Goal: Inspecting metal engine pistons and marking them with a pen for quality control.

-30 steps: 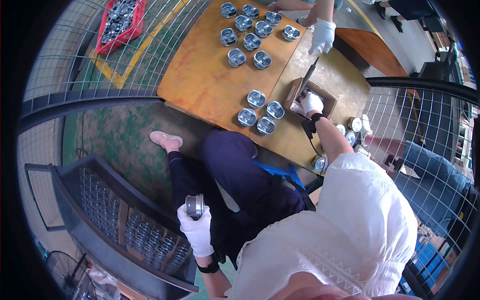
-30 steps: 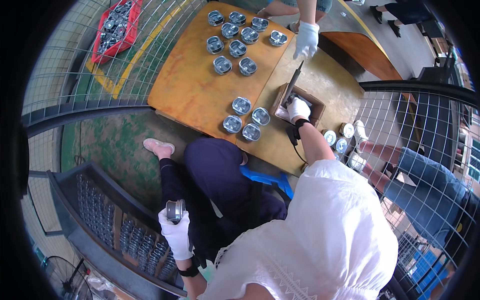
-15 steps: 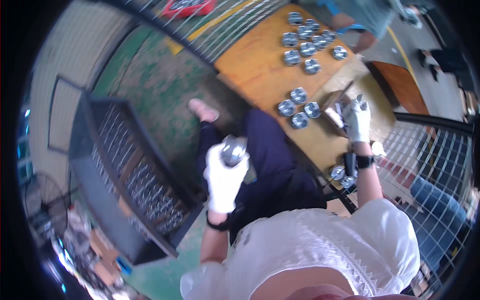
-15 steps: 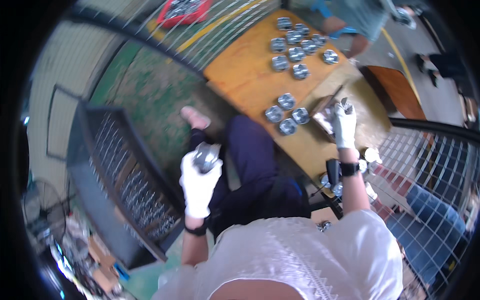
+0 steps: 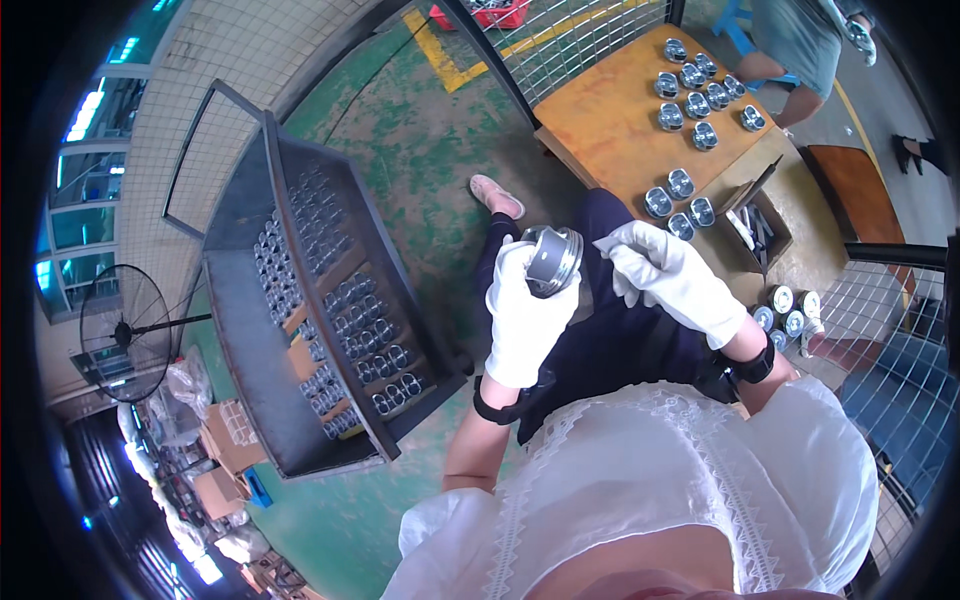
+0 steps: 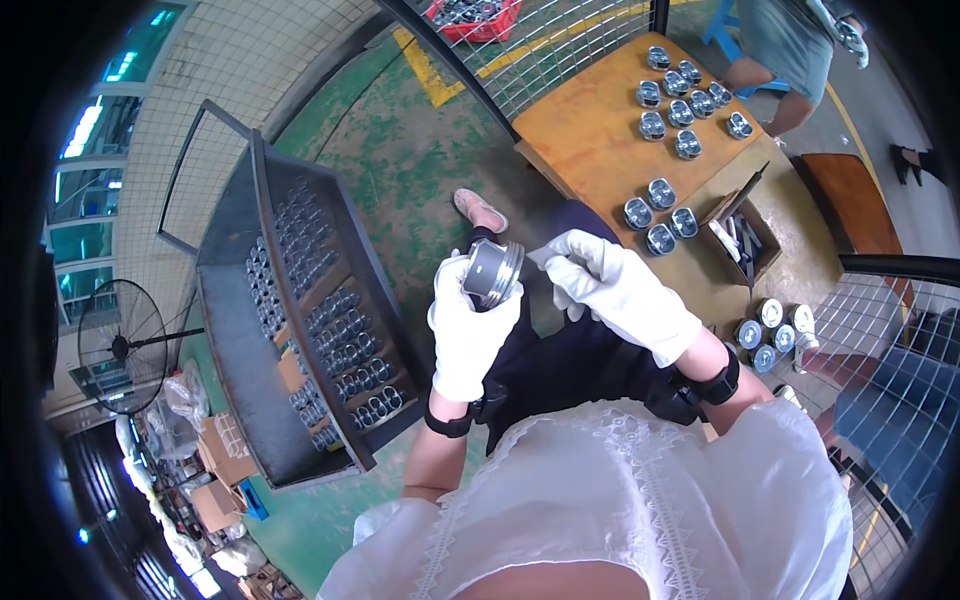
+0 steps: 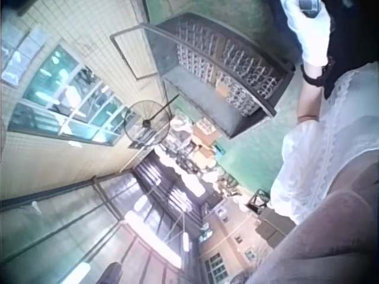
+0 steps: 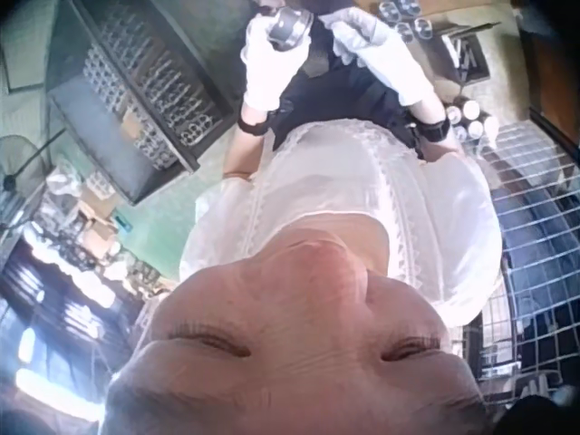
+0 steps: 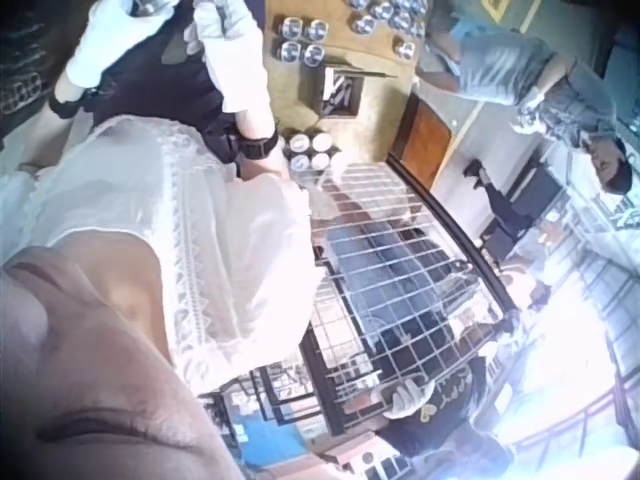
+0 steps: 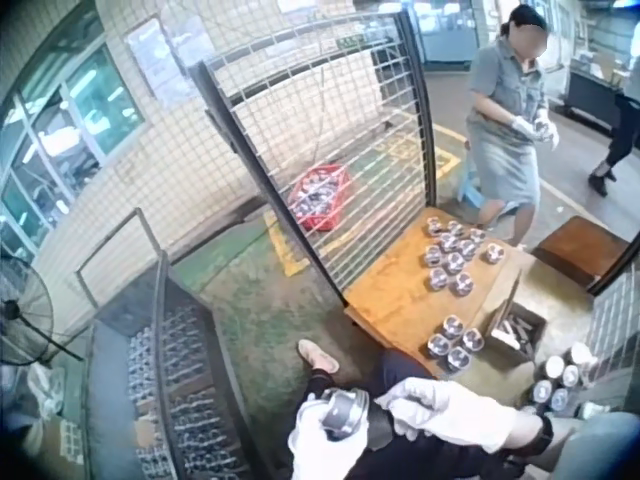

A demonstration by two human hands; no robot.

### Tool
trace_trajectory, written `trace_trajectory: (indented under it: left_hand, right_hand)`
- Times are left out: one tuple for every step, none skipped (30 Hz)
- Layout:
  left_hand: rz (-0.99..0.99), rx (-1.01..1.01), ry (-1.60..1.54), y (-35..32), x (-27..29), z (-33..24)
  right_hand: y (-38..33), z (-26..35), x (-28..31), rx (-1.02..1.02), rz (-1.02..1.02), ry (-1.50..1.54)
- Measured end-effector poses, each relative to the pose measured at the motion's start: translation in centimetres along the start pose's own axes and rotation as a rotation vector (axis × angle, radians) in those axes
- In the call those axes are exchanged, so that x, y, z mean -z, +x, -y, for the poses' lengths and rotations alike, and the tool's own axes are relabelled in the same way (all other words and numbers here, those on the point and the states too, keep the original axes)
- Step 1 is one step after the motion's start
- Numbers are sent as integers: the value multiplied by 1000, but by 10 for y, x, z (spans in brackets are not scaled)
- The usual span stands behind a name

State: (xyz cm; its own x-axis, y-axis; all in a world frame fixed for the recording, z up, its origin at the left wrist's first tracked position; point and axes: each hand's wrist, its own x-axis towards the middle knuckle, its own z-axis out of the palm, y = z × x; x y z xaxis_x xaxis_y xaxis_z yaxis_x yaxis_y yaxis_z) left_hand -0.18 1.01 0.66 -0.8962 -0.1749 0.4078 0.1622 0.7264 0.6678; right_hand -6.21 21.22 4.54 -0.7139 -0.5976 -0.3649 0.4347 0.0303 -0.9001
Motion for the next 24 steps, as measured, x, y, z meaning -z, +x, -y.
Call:
trace_trajectory:
  left_hand:
    - [-3, 0, 5, -2, 2, 1]
    - [-12, -2, -19, -2, 2, 1]
    - [-19, -5, -43, -2, 2, 1]
    - [-19, -9, -43, -3, 2, 0]
    - [-18, 9, -35, -5, 1, 0]
    - [-16, 25, -28, -6, 1, 0]
    - [-6, 20, -31, -6, 1, 0]
    - [-5, 26, -37, -7, 2, 0]
    - [-3, 31, -43, -9, 3, 0]
    - [11, 25, -45, -10, 2, 0]
    - [11, 61, -61, -11, 2, -2]
    - [11, 98, -75, -11, 1, -4]
    - [22, 92, -77, -10, 1, -4]
    - [49, 117, -105, -10, 1, -6]
    - [76, 144, -132, -9, 1, -7]
    - [83, 141, -133, -9, 1, -8]
    - [83, 143, -121, -8, 1, -10]
    - [83, 146, -110, -8, 0, -11]
    - [85, 146, -107, -9, -1, -11]
    - [78, 137, -91, -9, -1, -11]
    - [71, 129, -74, -9, -2, -12]
    - [73, 129, -73, -8, -2, -13]
    - [67, 122, -68, -7, -2, -14]
    - [61, 115, -64, -6, -2, -15]
  right_hand:
    - [2, -9, -4, 24, -8, 2]
    - [3, -13, -7, 28, -7, 1]
    - [4, -16, -9, 143, -64, -179]
    - [5, -20, -12, 258, -123, -358]
    - [8, -23, -22, 407, -297, -476]
    - [7, -20, -26, 405, -306, -473]
    - [6, -15, -28, 399, -309, -641]
    - [6, -13, -31, 390, -312, -809]
    - [10, -15, -33, 435, -368, -869]
    - [12, -16, -35, 429, -380, -862]
    - [12, -15, -35, 430, -377, -883]
    - [13, -14, -35, 430, -372, -903]
    - [14, -14, -35, 405, -382, -907]
    - [15, -14, -34, 402, -390, -903]
    - [15, -14, -34, 408, -396, -896]
    - [15, -15, -33, 413, -400, -888]
    - [16, -16, -33, 413, -401, -885]
    - [16, -17, -32, 410, -417, -916]
    - [16, -18, -32, 408, -433, -948]
    - [16, -18, -31, 407, -433, -946]
    - [16, -18, -31, 392, -428, -955]
    - [16, -18, -30, 378, -423, -965]
    - [17, -19, -30, 376, -423, -963]
    - [17, -21, -29, 381, -421, -967]
